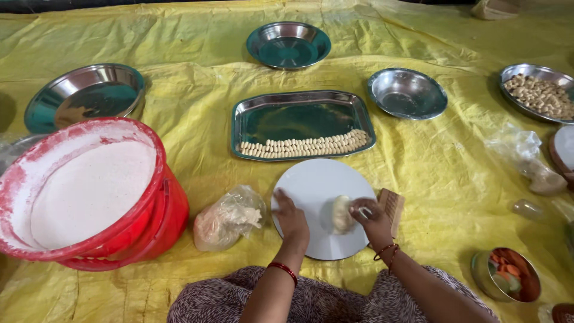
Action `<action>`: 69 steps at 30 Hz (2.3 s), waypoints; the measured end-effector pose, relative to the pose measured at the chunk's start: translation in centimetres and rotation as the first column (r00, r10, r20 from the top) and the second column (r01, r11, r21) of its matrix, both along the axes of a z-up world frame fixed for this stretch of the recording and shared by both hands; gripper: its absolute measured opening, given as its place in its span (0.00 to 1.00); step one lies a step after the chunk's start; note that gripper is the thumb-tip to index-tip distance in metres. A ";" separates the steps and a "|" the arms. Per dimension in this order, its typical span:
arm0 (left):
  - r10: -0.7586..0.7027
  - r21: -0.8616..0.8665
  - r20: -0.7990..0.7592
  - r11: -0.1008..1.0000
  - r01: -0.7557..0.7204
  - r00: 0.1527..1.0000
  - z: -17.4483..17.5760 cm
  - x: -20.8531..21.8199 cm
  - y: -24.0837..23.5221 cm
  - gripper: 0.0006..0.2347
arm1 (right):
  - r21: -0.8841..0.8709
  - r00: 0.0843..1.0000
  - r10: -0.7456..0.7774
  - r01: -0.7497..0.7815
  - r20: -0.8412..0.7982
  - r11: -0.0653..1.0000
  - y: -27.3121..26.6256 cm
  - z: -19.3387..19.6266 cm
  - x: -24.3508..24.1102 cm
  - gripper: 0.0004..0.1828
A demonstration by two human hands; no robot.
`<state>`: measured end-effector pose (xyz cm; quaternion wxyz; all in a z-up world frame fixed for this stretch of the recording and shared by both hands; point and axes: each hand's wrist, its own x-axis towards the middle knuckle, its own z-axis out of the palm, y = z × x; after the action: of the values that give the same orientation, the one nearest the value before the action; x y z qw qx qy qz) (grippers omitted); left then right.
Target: The person shapes small pieces of dough into elongated forms using a wooden grooved tool and places them on a metal tray. They then knead a larger lump of dough on a white plate.
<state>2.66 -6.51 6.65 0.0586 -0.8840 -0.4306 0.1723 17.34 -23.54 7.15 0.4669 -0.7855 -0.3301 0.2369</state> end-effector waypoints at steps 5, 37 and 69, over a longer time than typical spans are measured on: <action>-0.184 -0.174 0.088 0.965 0.197 0.979 1.4 -2.0 1.6 0.27 | -0.032 0.870 0.043 -0.032 0.492 0.999 2.5 -1.0 -5.0 0.51; -0.233 -0.245 0.129 0.934 0.259 0.964 1.1 -2.2 3.0 0.48 | -0.226 0.925 0.044 0.045 0.377 0.973 0.8 -0.5 -3.4 0.51; -0.252 -0.242 0.147 0.929 0.282 0.957 3.2 -2.2 2.5 0.29 | -0.470 0.608 0.519 -0.256 0.601 0.845 2.9 5.3 -5.7 0.42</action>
<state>0.45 -4.05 9.87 -0.0596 -0.9427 -0.2826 0.1671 11.64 -20.61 12.45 0.0980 -0.7895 -0.6023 0.0660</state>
